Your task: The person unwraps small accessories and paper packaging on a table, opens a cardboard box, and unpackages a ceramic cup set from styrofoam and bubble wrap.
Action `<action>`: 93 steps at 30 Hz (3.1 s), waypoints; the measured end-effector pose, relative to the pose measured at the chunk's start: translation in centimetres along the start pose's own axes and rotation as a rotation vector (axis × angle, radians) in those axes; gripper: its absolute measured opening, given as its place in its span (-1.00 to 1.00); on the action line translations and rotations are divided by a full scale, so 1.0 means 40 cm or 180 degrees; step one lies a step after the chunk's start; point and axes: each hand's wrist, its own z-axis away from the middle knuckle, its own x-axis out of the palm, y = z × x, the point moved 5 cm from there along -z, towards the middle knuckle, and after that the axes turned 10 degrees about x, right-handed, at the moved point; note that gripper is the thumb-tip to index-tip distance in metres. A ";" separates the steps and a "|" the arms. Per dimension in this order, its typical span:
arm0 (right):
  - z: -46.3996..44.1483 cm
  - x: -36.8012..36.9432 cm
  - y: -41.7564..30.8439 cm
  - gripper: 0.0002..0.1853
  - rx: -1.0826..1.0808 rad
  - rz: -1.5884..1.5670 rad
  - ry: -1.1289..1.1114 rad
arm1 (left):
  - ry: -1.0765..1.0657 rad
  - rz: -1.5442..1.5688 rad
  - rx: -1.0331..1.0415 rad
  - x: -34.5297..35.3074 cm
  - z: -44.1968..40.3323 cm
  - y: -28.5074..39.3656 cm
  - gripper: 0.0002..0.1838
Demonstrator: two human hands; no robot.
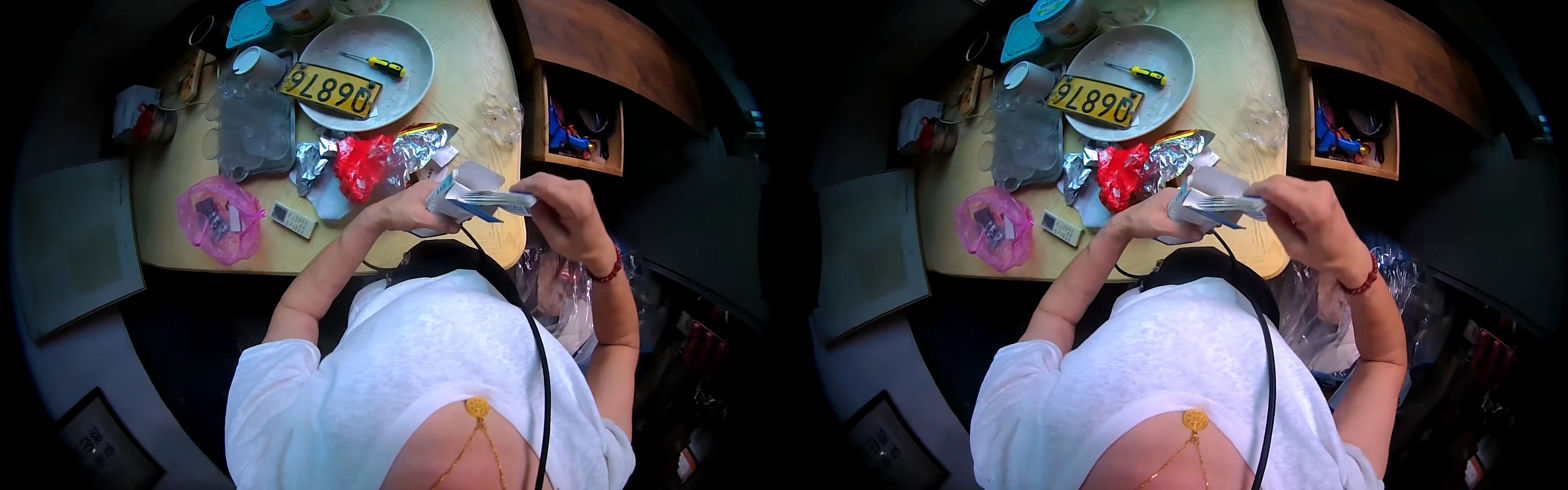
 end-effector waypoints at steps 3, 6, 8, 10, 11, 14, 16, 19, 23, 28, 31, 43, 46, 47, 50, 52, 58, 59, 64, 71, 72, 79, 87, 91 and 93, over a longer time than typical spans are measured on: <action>0.001 -0.015 0.087 -0.88 0.1018 -0.0610 -0.0077 | -0.0707 -0.0216 -0.0082 0.037 -0.012 -0.023 -0.59; 0.008 0.000 0.091 -0.86 0.1003 -0.0377 -0.0125 | -0.0975 -0.0400 -0.0262 0.064 -0.043 -0.011 -0.61; 0.013 0.019 0.085 -0.81 0.0686 -0.0356 -0.0064 | -0.1053 -0.0286 -0.0155 0.081 -0.058 -0.021 -0.67; 0.024 0.016 0.108 -0.79 0.0741 -0.0421 0.0089 | -0.0907 -0.0037 -0.0298 0.082 -0.075 -0.041 -0.60; 0.029 0.004 0.128 -0.80 0.0876 -0.0506 0.0323 | -0.0739 0.0154 -0.0402 0.075 -0.086 -0.059 -0.45; 0.047 -0.020 0.192 -0.82 0.0946 -0.0727 0.0829 | -0.0636 0.0688 -0.0272 0.085 -0.118 -0.042 -0.33; 0.056 -0.030 0.204 -0.81 0.0822 -0.0718 0.0844 | -0.0649 0.0573 -0.0262 0.097 -0.142 -0.044 -0.28; 0.069 -0.033 0.253 -0.84 0.0963 -0.1086 0.0309 | -0.0627 0.0935 -0.0339 0.129 -0.172 -0.041 -0.29; 0.090 -0.057 0.331 -0.84 0.1471 -0.1717 -0.0507 | -0.0706 0.0808 -0.0575 0.166 -0.222 -0.078 -0.42; 0.118 -0.092 0.365 -0.83 0.1488 -0.0786 -0.0579 | -0.0736 0.0652 -0.0672 0.195 -0.294 -0.119 -0.45; 0.139 -0.092 0.425 -0.82 0.1449 -0.0969 -0.0089 | -0.0651 0.0769 -0.0681 0.205 -0.340 -0.132 -0.46; 0.194 -0.122 0.562 -0.87 0.1699 -0.2289 0.0419 | -0.0421 0.0752 -0.0854 0.203 -0.475 -0.161 -0.43; 0.193 -0.119 0.575 -0.86 0.1717 -0.2372 0.0177 | -0.0344 0.0912 -0.0772 0.206 -0.493 -0.164 -0.46; 0.189 -0.136 0.579 -0.84 0.1417 -0.1875 0.0257 | -0.0325 0.0906 -0.0766 0.208 -0.502 -0.165 -0.46; 0.200 -0.180 0.608 -0.68 0.1276 -0.1610 0.1260 | 0.0045 0.1752 -0.0699 0.217 -0.544 -0.162 -0.47; 0.224 -0.167 0.664 -0.54 0.2074 -0.2562 0.1655 | 0.0621 0.1500 -0.0561 0.191 -0.574 -0.178 -0.55; 0.233 -0.070 0.713 -0.70 0.2493 -0.3307 0.1127 | 0.1777 0.0736 -0.0127 0.155 -0.670 -0.219 -0.70; 0.222 -0.077 0.745 -0.72 0.2513 -0.3405 0.1309 | 0.1997 0.0543 -0.0121 0.141 -0.685 -0.231 -0.70; 0.122 -0.154 0.920 -0.71 0.2473 -0.2281 0.1888 | 0.2709 -0.0049 0.0088 0.140 -0.652 -0.192 -0.72; -0.055 -0.196 1.088 -0.59 0.2213 -0.0832 0.1941 | 0.2330 -0.0970 -0.0368 0.145 -0.363 -0.235 -0.78; -0.071 -0.201 1.103 -0.56 0.2252 -0.0291 0.1924 | 0.2457 -0.1142 -0.0517 0.139 -0.315 -0.246 -0.78; -0.074 -0.223 0.886 -0.57 0.1075 0.1345 0.2433 | 0.4000 -0.1929 -0.0227 0.056 0.000 -0.212 -0.73; -0.119 0.126 0.606 -0.15 0.0409 0.1226 0.0352 | 0.4684 -0.4528 -0.0998 -0.066 0.064 -0.052 -0.06; -0.147 0.238 0.664 -0.31 0.0492 0.1849 0.0312 | 0.4511 -0.4350 -0.1789 -0.170 0.085 -0.136 -0.26; -0.173 0.256 0.702 -0.43 0.0410 0.1786 0.0198 | 0.4450 -0.4048 -0.1653 -0.221 0.116 -0.167 -0.36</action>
